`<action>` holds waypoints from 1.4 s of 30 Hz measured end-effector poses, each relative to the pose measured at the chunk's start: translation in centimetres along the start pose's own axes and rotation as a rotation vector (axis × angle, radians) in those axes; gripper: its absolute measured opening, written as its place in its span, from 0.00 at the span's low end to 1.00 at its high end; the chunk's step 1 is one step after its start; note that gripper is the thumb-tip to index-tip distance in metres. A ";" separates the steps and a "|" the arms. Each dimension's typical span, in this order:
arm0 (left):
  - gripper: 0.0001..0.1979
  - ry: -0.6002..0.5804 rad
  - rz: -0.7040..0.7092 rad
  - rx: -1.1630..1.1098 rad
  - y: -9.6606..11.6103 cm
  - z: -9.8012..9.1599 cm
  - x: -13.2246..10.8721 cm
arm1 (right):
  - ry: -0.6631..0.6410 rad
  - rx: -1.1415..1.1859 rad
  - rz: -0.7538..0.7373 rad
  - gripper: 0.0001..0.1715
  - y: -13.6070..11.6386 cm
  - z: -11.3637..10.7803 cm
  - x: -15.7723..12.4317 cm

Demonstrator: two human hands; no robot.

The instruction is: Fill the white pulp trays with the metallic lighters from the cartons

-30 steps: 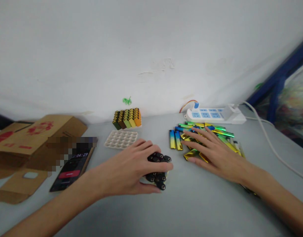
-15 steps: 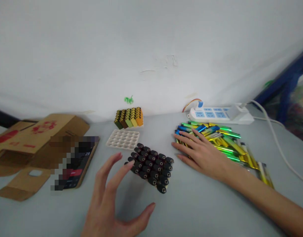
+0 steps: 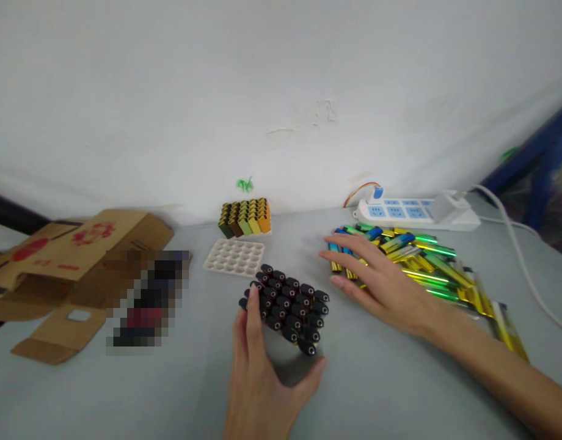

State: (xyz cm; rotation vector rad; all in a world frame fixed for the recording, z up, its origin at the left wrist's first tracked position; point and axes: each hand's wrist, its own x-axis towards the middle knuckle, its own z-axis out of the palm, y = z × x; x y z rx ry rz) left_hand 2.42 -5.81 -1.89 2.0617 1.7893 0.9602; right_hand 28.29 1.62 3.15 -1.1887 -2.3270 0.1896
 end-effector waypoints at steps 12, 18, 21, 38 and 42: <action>0.64 -0.144 0.144 -0.029 0.2 -3.5 3.8 | 0.063 0.525 0.058 0.37 -7.7 3.8 2.1; 0.60 -0.246 0.260 0.033 1.5 -5.6 5.9 | 0.180 0.600 0.193 0.32 -7.1 3.9 1.4; 0.59 -0.266 0.298 0.072 2.0 -6.1 7.0 | 0.199 0.659 0.257 0.31 -6.4 4.1 1.2; 0.53 -0.518 0.359 0.102 1.4 -6.6 8.5 | 0.146 0.734 0.368 0.36 -4.8 5.6 0.5; 0.64 -0.409 0.318 -0.030 -0.8 -4.8 7.0 | 0.160 0.786 0.403 0.35 -4.4 5.5 0.5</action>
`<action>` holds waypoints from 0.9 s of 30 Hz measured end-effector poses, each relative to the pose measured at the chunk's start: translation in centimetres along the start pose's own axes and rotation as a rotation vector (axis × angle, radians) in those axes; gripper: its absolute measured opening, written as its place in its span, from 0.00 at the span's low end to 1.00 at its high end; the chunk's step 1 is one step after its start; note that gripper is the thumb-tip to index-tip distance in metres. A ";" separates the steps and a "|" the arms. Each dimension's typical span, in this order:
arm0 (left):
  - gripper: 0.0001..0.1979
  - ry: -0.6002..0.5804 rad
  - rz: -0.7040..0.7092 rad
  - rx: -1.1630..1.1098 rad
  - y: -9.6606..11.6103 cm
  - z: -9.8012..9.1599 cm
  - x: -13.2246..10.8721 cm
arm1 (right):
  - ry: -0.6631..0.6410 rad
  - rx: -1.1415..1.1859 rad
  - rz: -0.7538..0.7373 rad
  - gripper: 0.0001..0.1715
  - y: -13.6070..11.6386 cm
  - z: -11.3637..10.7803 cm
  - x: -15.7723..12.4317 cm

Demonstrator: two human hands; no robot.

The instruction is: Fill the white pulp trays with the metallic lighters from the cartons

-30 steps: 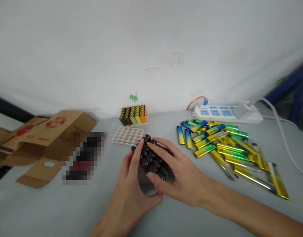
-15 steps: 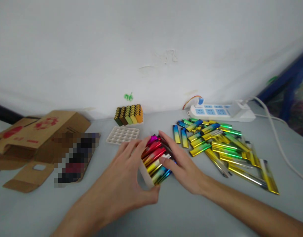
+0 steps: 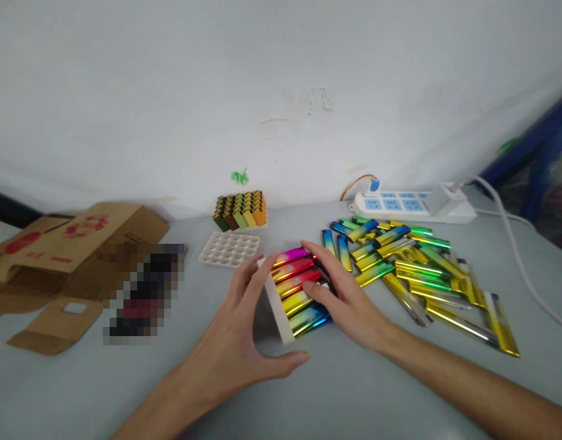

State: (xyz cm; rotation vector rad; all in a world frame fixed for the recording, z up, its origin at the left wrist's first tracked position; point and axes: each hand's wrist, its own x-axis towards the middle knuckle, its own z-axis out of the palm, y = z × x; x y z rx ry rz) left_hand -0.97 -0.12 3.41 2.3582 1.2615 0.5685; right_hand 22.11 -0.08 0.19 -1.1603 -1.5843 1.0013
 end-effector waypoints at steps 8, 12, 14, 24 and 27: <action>0.59 0.111 0.093 -0.119 -1.3 2.3 0.2 | 0.003 -0.028 0.026 0.37 -0.7 0.7 -0.3; 0.60 0.119 0.139 -0.045 -0.8 0.6 0.4 | -0.042 0.016 0.080 0.42 -0.9 1.1 -0.5; 0.60 0.142 0.148 -0.038 -0.6 -0.2 0.5 | -0.063 0.017 0.114 0.42 -1.0 1.1 -0.6; 0.56 -0.047 0.131 0.089 0.9 -3.0 1.9 | 0.040 -0.129 0.046 0.36 -0.1 1.9 -1.0; 0.54 -0.015 0.149 0.061 0.8 -2.5 1.9 | 0.090 -0.154 0.013 0.34 0.1 2.1 -0.9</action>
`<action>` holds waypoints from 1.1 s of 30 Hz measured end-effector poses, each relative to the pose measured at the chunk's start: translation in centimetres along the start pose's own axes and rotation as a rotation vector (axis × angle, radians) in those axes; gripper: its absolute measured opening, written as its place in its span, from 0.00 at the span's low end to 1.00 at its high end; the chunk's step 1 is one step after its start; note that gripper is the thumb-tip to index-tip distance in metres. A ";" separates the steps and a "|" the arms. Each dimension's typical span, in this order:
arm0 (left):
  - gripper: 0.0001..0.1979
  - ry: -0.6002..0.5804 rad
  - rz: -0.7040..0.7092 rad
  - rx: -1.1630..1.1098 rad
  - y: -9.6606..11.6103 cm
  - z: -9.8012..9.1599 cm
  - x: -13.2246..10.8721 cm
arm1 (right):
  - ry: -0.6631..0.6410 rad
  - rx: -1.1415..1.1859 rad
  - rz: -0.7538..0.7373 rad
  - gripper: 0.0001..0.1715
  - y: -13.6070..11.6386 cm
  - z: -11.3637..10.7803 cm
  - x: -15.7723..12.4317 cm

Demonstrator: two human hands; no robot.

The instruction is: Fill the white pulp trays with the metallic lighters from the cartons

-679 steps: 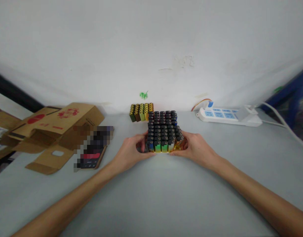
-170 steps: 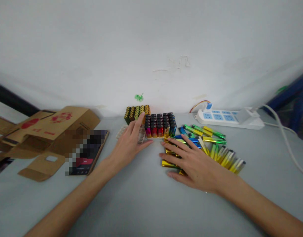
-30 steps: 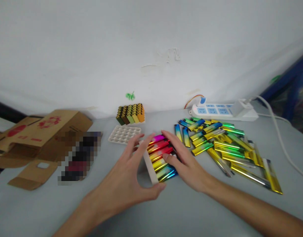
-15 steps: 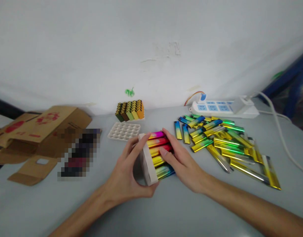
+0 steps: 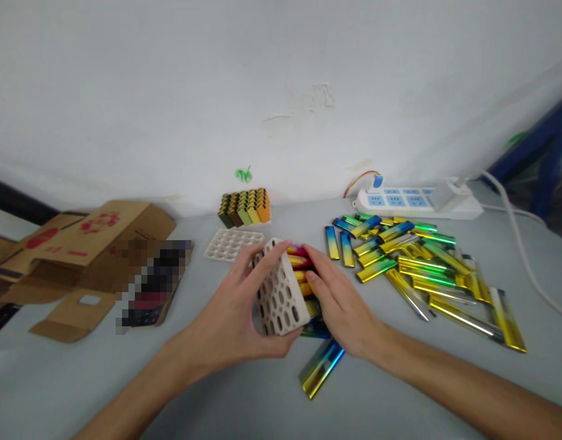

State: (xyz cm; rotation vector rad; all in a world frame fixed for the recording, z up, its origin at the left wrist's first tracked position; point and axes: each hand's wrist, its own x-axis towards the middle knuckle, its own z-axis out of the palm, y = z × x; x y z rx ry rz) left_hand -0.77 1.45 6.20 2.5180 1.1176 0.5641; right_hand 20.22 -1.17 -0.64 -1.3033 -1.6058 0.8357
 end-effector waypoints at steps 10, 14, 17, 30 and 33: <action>0.54 0.118 0.052 -0.074 -1.5 2.1 -0.8 | 0.002 -0.112 -0.035 0.35 -0.2 -0.2 0.3; 0.55 0.113 0.048 -0.089 -2.2 2.5 -1.0 | -0.002 -0.150 -0.075 0.32 -0.3 -0.9 0.7; 0.53 0.103 0.028 -0.125 -2.5 2.8 -1.0 | -0.003 -0.174 -0.110 0.29 -0.3 -1.3 1.1; 0.49 0.097 0.021 -0.150 -3.4 2.6 -1.5 | -0.005 -0.257 -0.099 0.32 0.0 -1.9 1.2; 0.50 0.078 0.021 -0.149 -3.4 2.5 -1.5 | 0.011 -0.292 -0.121 0.31 0.1 -2.0 1.3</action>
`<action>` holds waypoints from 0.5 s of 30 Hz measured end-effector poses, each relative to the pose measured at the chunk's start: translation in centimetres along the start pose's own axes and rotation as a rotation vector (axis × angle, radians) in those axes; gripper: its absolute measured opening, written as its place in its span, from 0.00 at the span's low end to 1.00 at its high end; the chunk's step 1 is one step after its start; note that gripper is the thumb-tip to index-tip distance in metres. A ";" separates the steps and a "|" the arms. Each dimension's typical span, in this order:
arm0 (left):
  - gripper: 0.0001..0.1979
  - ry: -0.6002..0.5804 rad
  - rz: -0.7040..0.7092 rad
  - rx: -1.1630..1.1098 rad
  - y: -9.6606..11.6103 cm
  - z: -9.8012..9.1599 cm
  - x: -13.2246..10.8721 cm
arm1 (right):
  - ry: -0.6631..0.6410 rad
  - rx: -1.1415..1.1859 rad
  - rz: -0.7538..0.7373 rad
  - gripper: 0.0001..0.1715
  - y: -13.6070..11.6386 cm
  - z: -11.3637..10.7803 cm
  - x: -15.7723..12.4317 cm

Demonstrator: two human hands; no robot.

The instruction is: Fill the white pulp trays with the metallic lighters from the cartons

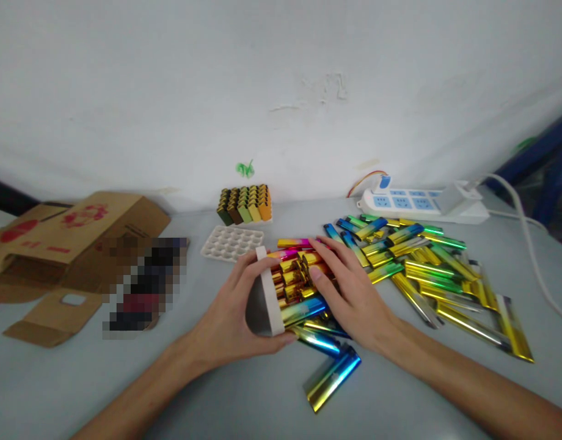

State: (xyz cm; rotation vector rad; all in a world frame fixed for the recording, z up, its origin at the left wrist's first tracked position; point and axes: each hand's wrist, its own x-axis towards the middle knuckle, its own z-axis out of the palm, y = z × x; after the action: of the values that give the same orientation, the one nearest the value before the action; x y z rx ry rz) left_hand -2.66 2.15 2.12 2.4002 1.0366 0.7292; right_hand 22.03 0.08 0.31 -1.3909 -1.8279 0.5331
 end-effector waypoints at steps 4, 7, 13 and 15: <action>0.50 -0.014 -0.011 0.007 0.2 -0.1 0.1 | 0.019 -0.062 -0.049 0.30 0.0 -0.2 0.0; 0.50 -0.007 -0.009 0.033 0.2 0.0 0.2 | 0.025 -0.057 -0.056 0.29 -0.1 -0.3 0.0; 0.50 -0.016 -0.009 0.058 0.0 0.0 0.1 | -0.003 -0.061 -0.052 0.28 -0.3 -0.4 0.0; 0.50 -0.021 -0.001 0.066 -0.1 -0.1 0.1 | -0.010 -0.071 -0.072 0.28 -0.4 -0.6 0.1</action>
State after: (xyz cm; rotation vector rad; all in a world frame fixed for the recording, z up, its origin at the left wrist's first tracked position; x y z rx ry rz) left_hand -2.70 2.28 2.17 2.4578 1.0691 0.6775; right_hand 22.23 -0.03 0.94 -1.3651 -1.9134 0.4428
